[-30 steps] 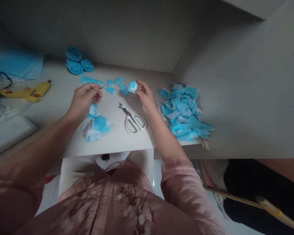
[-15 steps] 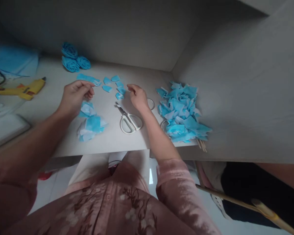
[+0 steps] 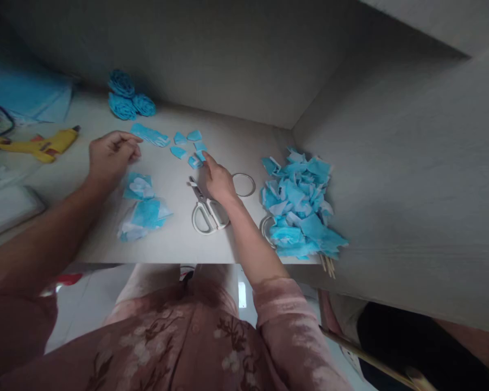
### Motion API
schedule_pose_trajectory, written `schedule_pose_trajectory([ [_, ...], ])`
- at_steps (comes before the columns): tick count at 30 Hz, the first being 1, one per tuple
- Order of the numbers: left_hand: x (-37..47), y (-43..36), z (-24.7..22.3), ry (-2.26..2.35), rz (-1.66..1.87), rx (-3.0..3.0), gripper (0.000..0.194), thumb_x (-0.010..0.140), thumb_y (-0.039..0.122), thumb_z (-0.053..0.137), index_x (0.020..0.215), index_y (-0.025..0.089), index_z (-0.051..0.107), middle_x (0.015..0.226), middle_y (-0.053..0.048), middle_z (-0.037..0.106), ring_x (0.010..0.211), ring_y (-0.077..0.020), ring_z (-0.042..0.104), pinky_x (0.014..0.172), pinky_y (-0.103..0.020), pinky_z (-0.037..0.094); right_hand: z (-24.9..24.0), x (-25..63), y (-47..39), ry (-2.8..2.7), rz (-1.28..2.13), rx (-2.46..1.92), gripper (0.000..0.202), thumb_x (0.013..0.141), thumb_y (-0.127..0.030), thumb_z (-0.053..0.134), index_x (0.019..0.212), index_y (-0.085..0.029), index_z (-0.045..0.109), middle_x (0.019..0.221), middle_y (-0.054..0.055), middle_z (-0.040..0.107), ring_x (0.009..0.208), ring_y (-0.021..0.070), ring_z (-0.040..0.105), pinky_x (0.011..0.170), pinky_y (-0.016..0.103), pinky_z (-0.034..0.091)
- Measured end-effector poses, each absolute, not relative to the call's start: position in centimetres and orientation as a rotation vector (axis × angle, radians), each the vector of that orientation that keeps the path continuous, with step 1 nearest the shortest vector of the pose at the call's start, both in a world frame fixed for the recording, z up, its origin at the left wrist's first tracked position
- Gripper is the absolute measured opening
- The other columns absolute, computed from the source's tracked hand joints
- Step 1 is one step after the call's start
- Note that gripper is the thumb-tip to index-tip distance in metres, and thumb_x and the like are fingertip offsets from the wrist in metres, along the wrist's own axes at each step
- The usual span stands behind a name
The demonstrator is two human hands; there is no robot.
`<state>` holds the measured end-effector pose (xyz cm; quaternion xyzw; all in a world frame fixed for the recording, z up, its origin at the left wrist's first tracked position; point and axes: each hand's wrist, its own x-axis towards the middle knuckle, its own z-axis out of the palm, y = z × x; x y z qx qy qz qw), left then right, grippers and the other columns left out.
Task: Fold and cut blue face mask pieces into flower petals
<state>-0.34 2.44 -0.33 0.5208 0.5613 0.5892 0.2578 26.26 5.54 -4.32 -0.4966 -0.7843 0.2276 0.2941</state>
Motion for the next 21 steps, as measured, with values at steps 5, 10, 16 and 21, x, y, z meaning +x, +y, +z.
schedule_pose_trajectory([
  [5,-1.2,3.1,-0.4,1.577,1.646,1.471,0.013,0.083,0.028,0.06,0.081,0.023,0.072,0.063,0.002,0.061,0.055,-0.0105,0.048,0.059,-0.03,0.037,-5.2,26.8,6.2,-2.013,0.611,-1.338,0.053,0.099,-0.019,0.037,0.15,-0.019,0.054,0.119,0.007,0.08,0.106,0.0207,0.076,0.104,0.037,0.058],
  [10,-1.1,3.1,-0.2,1.612,1.609,1.504,0.015,0.084,0.02,0.057,0.082,0.02,0.072,0.062,0.003,0.06,0.056,-0.0095,0.048,0.059,-0.028,0.036,-4.6,26.9,6.2,-2.081,0.655,-1.305,0.053,0.097,-0.015,0.039,0.146,-0.018,0.059,0.117,0.008,0.08,0.111,0.0202,0.075,0.106,0.036,0.056],
  [16,-1.0,3.4,-0.8,1.605,1.595,1.58,0.014,0.086,0.021,0.059,0.081,0.021,0.072,0.063,0.002,0.062,0.055,-0.0111,0.049,0.058,-0.028,0.036,-4.0,26.5,6.2,-2.066,0.544,-1.479,0.055,0.098,-0.015,0.039,0.151,-0.015,0.054,0.124,0.01,0.078,0.115,0.0231,0.073,0.108,0.039,0.054],
  [21,-1.2,3.7,-0.8,1.571,1.57,1.567,0.013,0.089,0.021,0.059,0.086,0.02,0.071,0.064,0.004,0.06,0.056,-0.0088,0.049,0.058,-0.028,0.035,-3.5,25.8,5.9,-2.118,0.595,-1.309,0.057,0.101,-0.021,0.038,0.157,-0.02,0.047,0.127,0.007,0.076,0.118,0.0212,0.07,0.111,0.039,0.051],
])
